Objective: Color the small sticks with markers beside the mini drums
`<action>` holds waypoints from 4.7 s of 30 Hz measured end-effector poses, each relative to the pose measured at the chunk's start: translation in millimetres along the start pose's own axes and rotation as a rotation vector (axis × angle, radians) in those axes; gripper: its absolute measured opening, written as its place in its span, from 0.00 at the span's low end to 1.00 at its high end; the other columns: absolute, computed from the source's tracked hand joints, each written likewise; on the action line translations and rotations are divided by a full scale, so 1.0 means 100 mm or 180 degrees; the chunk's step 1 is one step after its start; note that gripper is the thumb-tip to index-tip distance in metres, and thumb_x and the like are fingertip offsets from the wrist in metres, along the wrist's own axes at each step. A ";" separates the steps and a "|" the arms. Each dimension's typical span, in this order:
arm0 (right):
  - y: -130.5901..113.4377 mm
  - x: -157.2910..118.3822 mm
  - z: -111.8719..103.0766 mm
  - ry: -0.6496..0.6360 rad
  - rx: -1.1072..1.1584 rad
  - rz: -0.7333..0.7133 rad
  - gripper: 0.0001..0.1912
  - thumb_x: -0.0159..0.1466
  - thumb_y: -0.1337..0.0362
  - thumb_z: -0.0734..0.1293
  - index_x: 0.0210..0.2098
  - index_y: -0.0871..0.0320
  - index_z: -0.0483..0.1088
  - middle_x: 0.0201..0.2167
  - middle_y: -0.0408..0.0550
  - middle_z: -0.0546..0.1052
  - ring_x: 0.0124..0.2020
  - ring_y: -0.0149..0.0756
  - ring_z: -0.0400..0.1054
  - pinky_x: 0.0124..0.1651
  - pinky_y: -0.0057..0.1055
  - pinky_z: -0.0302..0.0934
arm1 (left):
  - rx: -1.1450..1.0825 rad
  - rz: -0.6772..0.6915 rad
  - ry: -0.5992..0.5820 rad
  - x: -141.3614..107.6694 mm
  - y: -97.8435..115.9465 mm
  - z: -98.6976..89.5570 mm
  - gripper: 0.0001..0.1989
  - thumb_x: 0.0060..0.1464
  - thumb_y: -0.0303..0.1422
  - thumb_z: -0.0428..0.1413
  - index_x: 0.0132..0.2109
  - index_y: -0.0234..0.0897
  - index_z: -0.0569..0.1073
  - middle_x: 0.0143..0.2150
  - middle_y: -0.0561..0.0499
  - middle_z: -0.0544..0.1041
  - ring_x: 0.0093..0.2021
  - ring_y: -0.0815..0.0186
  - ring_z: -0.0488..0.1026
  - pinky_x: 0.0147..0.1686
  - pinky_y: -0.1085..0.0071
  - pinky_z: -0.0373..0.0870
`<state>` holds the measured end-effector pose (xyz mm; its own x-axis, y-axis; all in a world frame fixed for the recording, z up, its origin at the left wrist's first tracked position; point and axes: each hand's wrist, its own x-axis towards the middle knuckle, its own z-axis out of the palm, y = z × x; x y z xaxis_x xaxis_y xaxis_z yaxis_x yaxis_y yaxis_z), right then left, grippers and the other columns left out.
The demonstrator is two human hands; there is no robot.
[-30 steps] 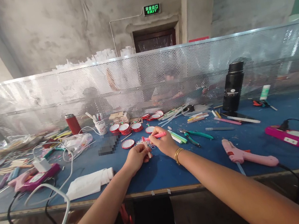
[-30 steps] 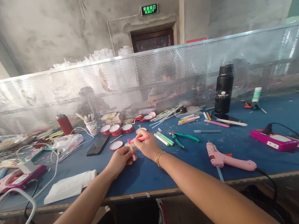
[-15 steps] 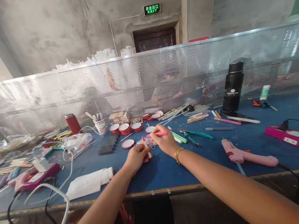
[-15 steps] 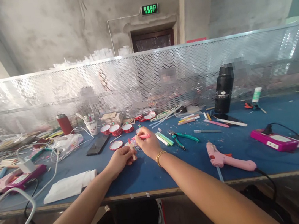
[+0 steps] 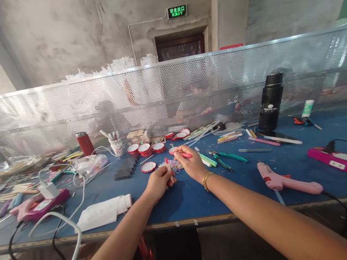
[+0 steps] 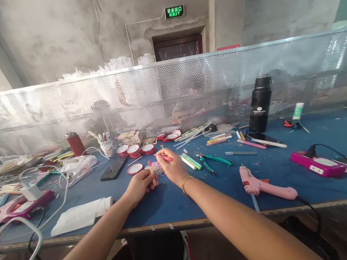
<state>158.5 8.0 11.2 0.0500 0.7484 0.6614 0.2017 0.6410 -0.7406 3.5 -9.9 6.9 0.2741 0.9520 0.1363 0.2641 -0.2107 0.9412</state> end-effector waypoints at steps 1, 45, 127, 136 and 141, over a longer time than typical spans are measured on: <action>0.01 0.00 0.00 -0.0016 0.0041 0.0024 0.14 0.63 0.53 0.60 0.36 0.56 0.69 0.27 0.44 0.74 0.28 0.32 0.68 0.32 0.28 0.62 | -0.0013 0.0041 -0.0040 0.00 -0.01 0.00 0.12 0.50 0.41 0.54 0.31 0.36 0.68 0.26 0.53 0.74 0.21 0.73 0.64 0.19 0.78 0.55; -0.02 -0.02 0.01 -0.0010 0.0238 0.0162 0.09 0.58 0.60 0.62 0.23 0.55 0.60 0.18 0.40 0.70 0.20 0.31 0.65 0.26 0.27 0.61 | -0.0187 -0.0042 -0.0114 0.01 -0.03 -0.01 0.13 0.51 0.42 0.55 0.31 0.35 0.69 0.24 0.52 0.75 0.19 0.74 0.66 0.20 0.78 0.59; 0.25 0.15 0.27 0.0708 -0.0597 0.0316 0.11 0.66 0.55 0.59 0.41 0.55 0.65 0.36 0.48 0.69 0.39 0.38 0.65 0.42 0.35 0.62 | -0.0935 -0.0810 -0.1396 0.63 0.14 -0.29 0.13 0.52 0.41 0.54 0.32 0.35 0.67 0.28 0.52 0.73 0.22 0.74 0.69 0.21 0.77 0.67; 0.24 0.16 0.24 0.0539 -0.0362 0.0291 0.09 0.66 0.57 0.59 0.39 0.55 0.64 0.34 0.45 0.69 0.36 0.34 0.65 0.41 0.34 0.60 | -0.0687 -0.0837 -0.1628 0.64 0.03 -0.21 0.09 0.52 0.37 0.53 0.32 0.34 0.66 0.28 0.52 0.73 0.23 0.74 0.71 0.22 0.78 0.68; 0.21 0.16 0.25 0.0588 -0.0214 0.0334 0.09 0.66 0.57 0.59 0.37 0.55 0.65 0.33 0.45 0.69 0.34 0.34 0.65 0.39 0.33 0.61 | -0.0271 -0.0737 -0.1616 0.63 0.09 -0.19 0.09 0.53 0.37 0.52 0.31 0.34 0.67 0.28 0.51 0.74 0.23 0.73 0.72 0.22 0.77 0.69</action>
<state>139.4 37.6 3.7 0.2513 0.7625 0.5962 0.2506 0.5437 -0.8010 5.8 52.0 29.2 0.6339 0.7406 -0.2229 0.3004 0.0298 0.9533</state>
